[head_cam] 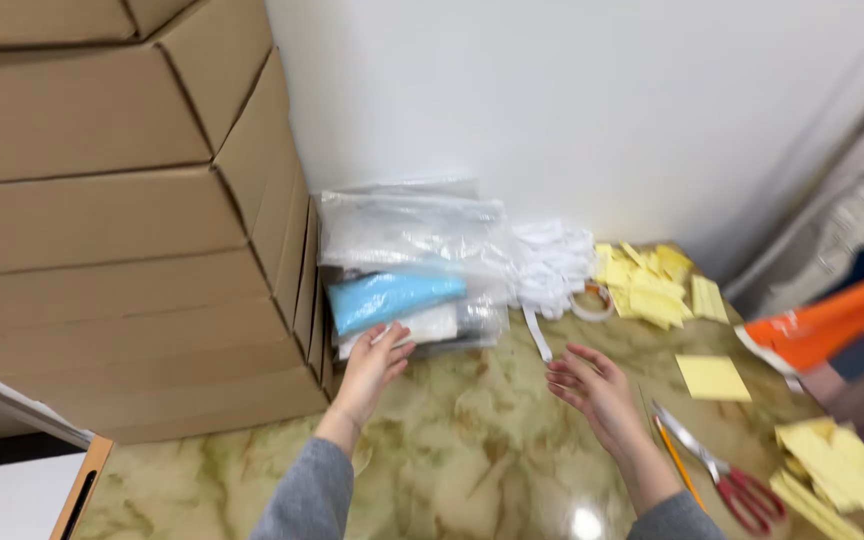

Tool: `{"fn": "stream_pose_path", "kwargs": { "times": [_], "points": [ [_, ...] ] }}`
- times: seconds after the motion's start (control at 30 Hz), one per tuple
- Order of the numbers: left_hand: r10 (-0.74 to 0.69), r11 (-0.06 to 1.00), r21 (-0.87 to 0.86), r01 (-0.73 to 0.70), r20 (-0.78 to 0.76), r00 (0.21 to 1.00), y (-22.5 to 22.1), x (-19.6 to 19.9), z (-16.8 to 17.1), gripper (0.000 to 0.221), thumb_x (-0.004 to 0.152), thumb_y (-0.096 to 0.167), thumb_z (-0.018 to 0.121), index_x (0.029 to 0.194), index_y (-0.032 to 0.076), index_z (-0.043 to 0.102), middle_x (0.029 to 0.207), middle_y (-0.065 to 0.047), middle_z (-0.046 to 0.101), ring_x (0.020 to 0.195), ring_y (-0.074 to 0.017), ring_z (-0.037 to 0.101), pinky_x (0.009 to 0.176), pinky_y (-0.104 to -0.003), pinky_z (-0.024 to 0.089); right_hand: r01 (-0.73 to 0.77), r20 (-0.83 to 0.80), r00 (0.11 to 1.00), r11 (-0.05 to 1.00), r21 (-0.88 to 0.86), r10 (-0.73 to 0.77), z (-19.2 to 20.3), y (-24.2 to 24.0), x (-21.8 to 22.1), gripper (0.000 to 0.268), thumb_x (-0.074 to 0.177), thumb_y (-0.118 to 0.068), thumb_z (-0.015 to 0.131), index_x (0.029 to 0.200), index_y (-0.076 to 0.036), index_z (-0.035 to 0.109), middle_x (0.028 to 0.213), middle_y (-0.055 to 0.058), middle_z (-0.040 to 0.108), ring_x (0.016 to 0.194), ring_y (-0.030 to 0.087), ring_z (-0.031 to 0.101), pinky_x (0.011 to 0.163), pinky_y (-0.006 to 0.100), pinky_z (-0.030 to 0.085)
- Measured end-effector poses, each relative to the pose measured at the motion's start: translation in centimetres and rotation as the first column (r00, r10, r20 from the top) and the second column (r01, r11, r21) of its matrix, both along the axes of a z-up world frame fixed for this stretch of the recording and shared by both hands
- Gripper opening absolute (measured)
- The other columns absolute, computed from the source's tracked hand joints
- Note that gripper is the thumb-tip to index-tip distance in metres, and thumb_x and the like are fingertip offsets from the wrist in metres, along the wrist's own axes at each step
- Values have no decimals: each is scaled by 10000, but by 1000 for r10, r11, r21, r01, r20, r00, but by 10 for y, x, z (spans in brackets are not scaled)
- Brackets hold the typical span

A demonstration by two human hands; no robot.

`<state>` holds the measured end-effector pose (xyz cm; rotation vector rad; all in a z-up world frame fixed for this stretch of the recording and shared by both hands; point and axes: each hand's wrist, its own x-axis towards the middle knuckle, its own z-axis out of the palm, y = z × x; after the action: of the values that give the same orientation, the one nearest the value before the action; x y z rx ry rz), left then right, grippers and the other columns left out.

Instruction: The person places folded clothes into clear plastic bags on a marble-patterned table. They handle a grey cloth, a patterned white cloth, a blue cloth, and an orange cloth, placing each into a separate bag and arranging them on the table.

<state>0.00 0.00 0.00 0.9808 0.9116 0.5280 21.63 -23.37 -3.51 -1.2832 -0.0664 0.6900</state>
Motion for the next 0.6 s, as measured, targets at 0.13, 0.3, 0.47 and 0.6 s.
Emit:
{"fn": "stream_pose_path", "kwargs": {
  "times": [0.13,0.3,0.47,0.6],
  "points": [
    [143,987,-95,-129,168,975,61,52,11,978,1018,494,637,1645,-33,104,1609,-245,437,1456,-373,501,1187,-532,379,-159,19,987,987,-25,159,-15,88,73,783,948,-224,776,1544,50,348,1170,317,685,1018,394,721,960,579,583],
    [350,937,-61,-345,123,929,161,100,-40,912,966,468,756,1581,-26,297,1459,-220,471,1207,-322,658,1082,-458,527,-309,-122,945,951,-15,305,-17,166,121,969,947,-413,769,1568,81,214,1187,298,649,1038,388,716,980,547,588],
    [307,949,-58,-309,382,872,133,124,11,378,920,203,748,1214,87,542,1202,-51,501,1077,-212,612,958,-370,581,-236,-292,912,951,201,288,-13,177,138,865,949,-210,722,1557,-16,137,1258,217,469,1239,367,587,1115,522,502],
    [164,987,-84,-140,503,849,46,111,51,188,888,110,697,1002,101,547,990,-2,479,889,-175,658,819,-404,657,-189,-434,831,911,367,347,-5,133,135,386,973,-104,539,1326,-6,417,1320,111,418,1356,294,496,1233,520,374]
  ]
}}
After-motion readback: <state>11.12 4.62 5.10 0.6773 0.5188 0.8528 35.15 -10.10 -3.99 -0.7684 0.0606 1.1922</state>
